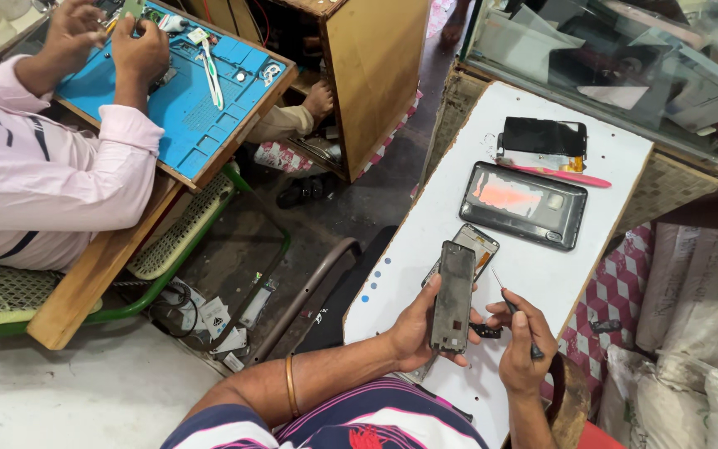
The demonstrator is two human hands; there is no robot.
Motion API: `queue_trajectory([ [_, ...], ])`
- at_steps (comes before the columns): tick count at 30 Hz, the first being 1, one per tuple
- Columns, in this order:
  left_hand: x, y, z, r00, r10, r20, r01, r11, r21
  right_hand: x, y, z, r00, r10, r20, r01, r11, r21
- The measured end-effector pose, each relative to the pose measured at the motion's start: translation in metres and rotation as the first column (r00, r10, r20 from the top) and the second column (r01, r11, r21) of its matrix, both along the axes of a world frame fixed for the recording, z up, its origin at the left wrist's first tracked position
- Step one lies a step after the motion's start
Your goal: The person uses a screwdriver to scrape adhesive residue from the inner frame of a white smartphone chassis, then repeats the same scraping process on a black smartphone chassis. The person handles the phone frames and a screwdriver throughout the clip.
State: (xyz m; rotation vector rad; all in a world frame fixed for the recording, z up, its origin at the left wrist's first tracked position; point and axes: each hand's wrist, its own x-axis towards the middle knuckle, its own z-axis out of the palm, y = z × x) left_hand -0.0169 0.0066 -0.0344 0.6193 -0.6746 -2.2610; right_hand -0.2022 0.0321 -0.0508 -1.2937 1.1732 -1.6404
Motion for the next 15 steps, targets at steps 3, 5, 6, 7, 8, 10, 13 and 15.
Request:
queue_trajectory([
  [3, -0.0004, -0.0006, -0.0017, 1.000, 0.001, -0.019, -0.001, 1.000, 0.005, -0.0001, 0.0002, -0.0008, 1.000, -0.008, -0.008, 0.008, 1.000, 0.005],
  [5, -0.0006, -0.0011, -0.0026, 1.000, 0.004, -0.025, -0.004, 1.000, 0.003, -0.0012, 0.0005, -0.0009, 1.000, -0.011, -0.017, 0.011, 1.000, 0.007],
  [6, -0.0005, -0.0022, -0.0028, 1.000, 0.005, -0.028, -0.005, 1.000, 0.000, -0.0015, -0.0004, -0.0011, 1.000, -0.004, -0.016, 0.004, 1.000, 0.007],
  [7, -0.0003, -0.0028, -0.0030, 0.999, 0.003, -0.046, -0.003, 1.000, -0.003, -0.0017, -0.0009, -0.0013, 1.000, 0.000, -0.014, 0.000, 1.000, 0.007],
  [8, -0.0007, -0.0027, -0.0032, 0.998, 0.000, -0.064, 0.000, 1.000, -0.004, -0.0023, -0.0005, -0.0014, 1.000, 0.003, -0.013, -0.003, 1.000, 0.010],
  [10, -0.0009, -0.0036, -0.0031, 0.997, -0.010, -0.082, 0.009, 1.000, -0.018, -0.0025, -0.0020, -0.0019, 1.000, 0.005, -0.020, -0.005, 1.000, 0.000],
  [13, -0.0012, -0.0049, -0.0025, 0.997, -0.018, -0.078, 0.015, 0.999, -0.035, -0.0026, -0.0030, -0.0023, 1.000, -0.007, -0.030, 0.006, 1.000, -0.017],
  [15, -0.0002, -0.0052, -0.0023, 0.997, -0.014, -0.075, 0.012, 1.000, -0.027, -0.0018, -0.0023, -0.0028, 0.999, -0.018, -0.036, 0.018, 1.000, -0.018],
])
